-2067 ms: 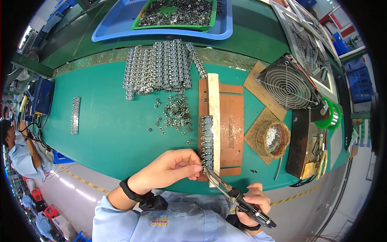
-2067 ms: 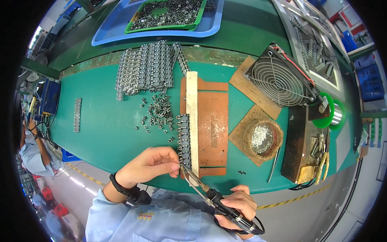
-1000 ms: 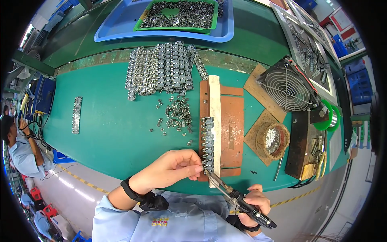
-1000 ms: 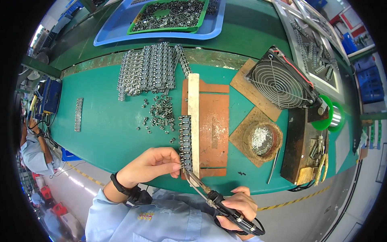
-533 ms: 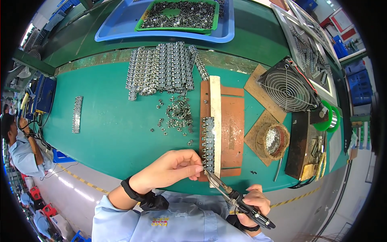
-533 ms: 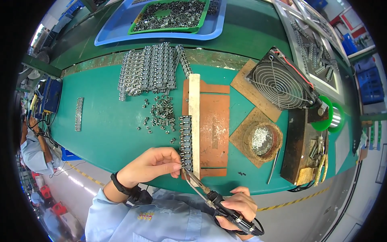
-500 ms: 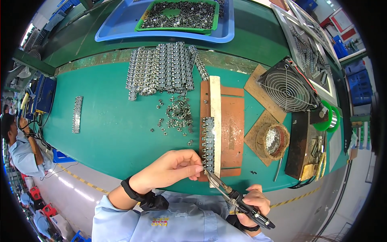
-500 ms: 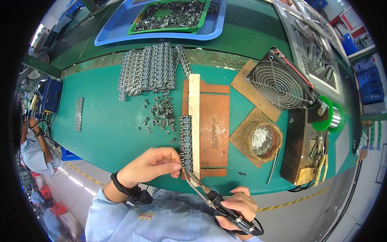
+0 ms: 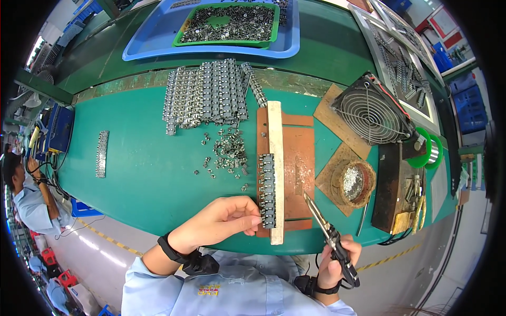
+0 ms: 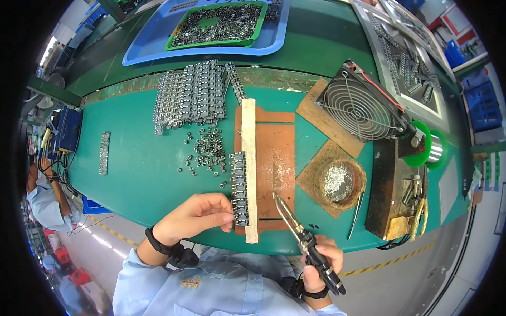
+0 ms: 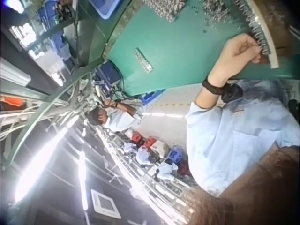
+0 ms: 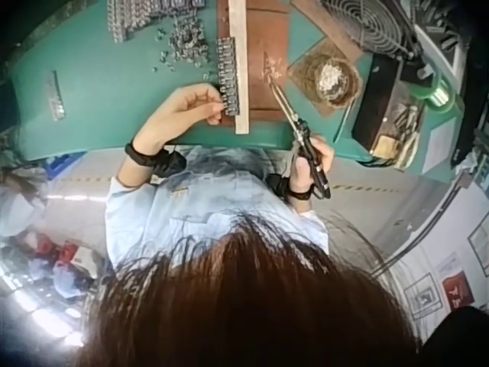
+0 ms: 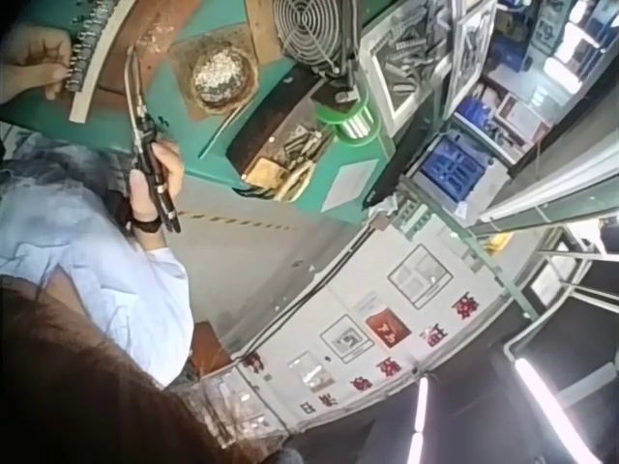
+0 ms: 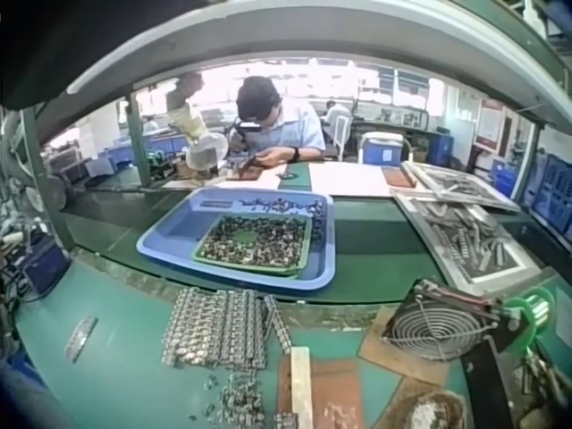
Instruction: Soldering small electronic components onto a printed circuit board at an industrial workbench.
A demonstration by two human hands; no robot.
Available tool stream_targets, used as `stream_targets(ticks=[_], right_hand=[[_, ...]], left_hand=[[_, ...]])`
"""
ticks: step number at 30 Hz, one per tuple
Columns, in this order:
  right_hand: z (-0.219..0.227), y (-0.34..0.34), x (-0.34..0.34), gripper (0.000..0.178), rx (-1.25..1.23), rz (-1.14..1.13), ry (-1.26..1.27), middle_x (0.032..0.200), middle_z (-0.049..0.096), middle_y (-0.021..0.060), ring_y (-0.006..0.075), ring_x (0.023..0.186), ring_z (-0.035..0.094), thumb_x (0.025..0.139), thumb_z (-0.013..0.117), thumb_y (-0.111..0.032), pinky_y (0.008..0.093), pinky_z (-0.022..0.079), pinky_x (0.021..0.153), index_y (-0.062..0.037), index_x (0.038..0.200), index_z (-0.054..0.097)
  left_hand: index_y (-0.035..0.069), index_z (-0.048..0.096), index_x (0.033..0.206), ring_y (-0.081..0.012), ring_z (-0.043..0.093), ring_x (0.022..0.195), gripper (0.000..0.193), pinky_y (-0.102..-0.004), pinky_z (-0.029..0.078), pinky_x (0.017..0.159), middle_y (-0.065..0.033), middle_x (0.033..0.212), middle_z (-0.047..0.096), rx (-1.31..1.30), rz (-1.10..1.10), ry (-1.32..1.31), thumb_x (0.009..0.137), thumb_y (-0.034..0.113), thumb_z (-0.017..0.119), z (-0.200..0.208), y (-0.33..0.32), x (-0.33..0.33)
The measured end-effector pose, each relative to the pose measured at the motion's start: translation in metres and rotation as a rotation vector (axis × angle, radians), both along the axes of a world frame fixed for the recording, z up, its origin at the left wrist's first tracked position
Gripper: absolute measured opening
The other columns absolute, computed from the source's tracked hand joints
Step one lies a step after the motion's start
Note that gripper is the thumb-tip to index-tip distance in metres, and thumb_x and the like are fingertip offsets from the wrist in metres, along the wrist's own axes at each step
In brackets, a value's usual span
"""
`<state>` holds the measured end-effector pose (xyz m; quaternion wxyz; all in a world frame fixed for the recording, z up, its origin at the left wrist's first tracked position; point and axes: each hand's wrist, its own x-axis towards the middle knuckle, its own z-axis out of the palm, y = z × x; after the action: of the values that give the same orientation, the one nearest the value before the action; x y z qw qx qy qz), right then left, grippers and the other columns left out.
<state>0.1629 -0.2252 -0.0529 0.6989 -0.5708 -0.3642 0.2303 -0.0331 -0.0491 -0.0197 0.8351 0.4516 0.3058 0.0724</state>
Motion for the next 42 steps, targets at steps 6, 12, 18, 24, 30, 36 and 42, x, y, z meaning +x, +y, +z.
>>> stream_targets(ticks=[6,12,18,24,30,36,42], right_hand=[[-0.001,0.008,0.0,0.052,-0.055,0.003,0.194,0.078,0.042,0.0058,0.0134,0.065,0.043,0.066,0.071,-0.037,0.0214,0.033,0.055,-0.0044,0.095,0.043],[0.0,0.006,0.004,0.054,-0.061,0.066,0.226,0.079,0.041,0.0056,0.0139,0.068,0.043,0.063,0.073,-0.036,0.0229,0.036,0.058,-0.0044,0.095,0.042],[0.002,0.005,0.002,0.055,-0.075,-0.006,0.284,0.08,0.039,0.0049,0.0148,0.07,0.043,0.062,0.074,-0.035,0.0261,0.037,0.064,-0.0049,0.094,0.041],[0.002,0.005,0.002,0.055,-0.066,0.036,0.293,0.08,0.039,0.005,0.0152,0.072,0.044,0.062,0.074,-0.035,0.0268,0.038,0.066,-0.005,0.095,0.042],[0.005,0.006,0.002,0.054,-0.081,0.065,0.299,0.08,0.04,0.0051,0.015,0.071,0.044,0.063,0.074,-0.033,0.0259,0.037,0.064,-0.0044,0.095,0.042],[-0.002,0.006,0.008,0.048,0.009,0.104,0.239,0.084,0.048,0.0077,0.012,0.065,0.048,0.065,0.076,-0.024,0.0208,0.039,0.051,-0.0044,0.097,0.046],[-0.005,0.003,0.01,0.046,0.013,0.129,0.234,0.085,0.049,0.0088,0.0128,0.067,0.049,0.066,0.075,-0.022,0.022,0.04,0.055,-0.0032,0.097,0.047]], left_hand=[[-0.001,0.051,0.09,-0.0078,0.053,0.076,0.011,-0.0219,0.045,0.07,-0.0026,0.084,0.057,0.006,0.0,0.001,0.088,0.01,0.05,0.0,0.0,-0.001],[0.0,0.052,0.09,-0.008,0.053,0.074,0.01,-0.0218,0.045,0.067,-0.0022,0.083,0.057,0.086,0.054,0.072,0.087,0.009,0.051,0.01,-0.002,-0.004],[0.001,0.054,0.088,-0.0073,0.053,0.068,0.009,-0.0209,0.042,0.059,-0.0025,0.079,0.056,0.853,0.378,0.589,0.081,0.005,0.056,0.01,0.01,-0.035],[0.0,0.054,0.086,-0.0097,0.052,0.059,0.014,-0.023,0.042,0.053,-0.0055,0.076,0.055,1.105,0.483,0.7,0.074,0.002,0.061,0.008,0.019,-0.042],[0.0,0.054,0.082,-0.0082,0.052,0.062,0.007,-0.0203,0.041,0.054,-0.0038,0.075,0.056,1.094,0.453,0.766,0.076,-0.001,0.059,0.01,0.018,-0.038],[0.001,0.057,0.085,-0.0074,0.054,0.06,0.007,-0.0215,0.043,0.055,-0.0042,0.079,0.059,0.656,0.391,0.391,0.078,0.002,0.059,0.017,-0.018,-0.029],[-0.002,0.057,0.082,-0.0094,0.056,0.069,0.003,-0.0218,0.046,0.064,-0.0072,0.087,0.061,0.176,0.268,0.277,0.081,0.001,0.057,0.018,-0.032,-0.007]])
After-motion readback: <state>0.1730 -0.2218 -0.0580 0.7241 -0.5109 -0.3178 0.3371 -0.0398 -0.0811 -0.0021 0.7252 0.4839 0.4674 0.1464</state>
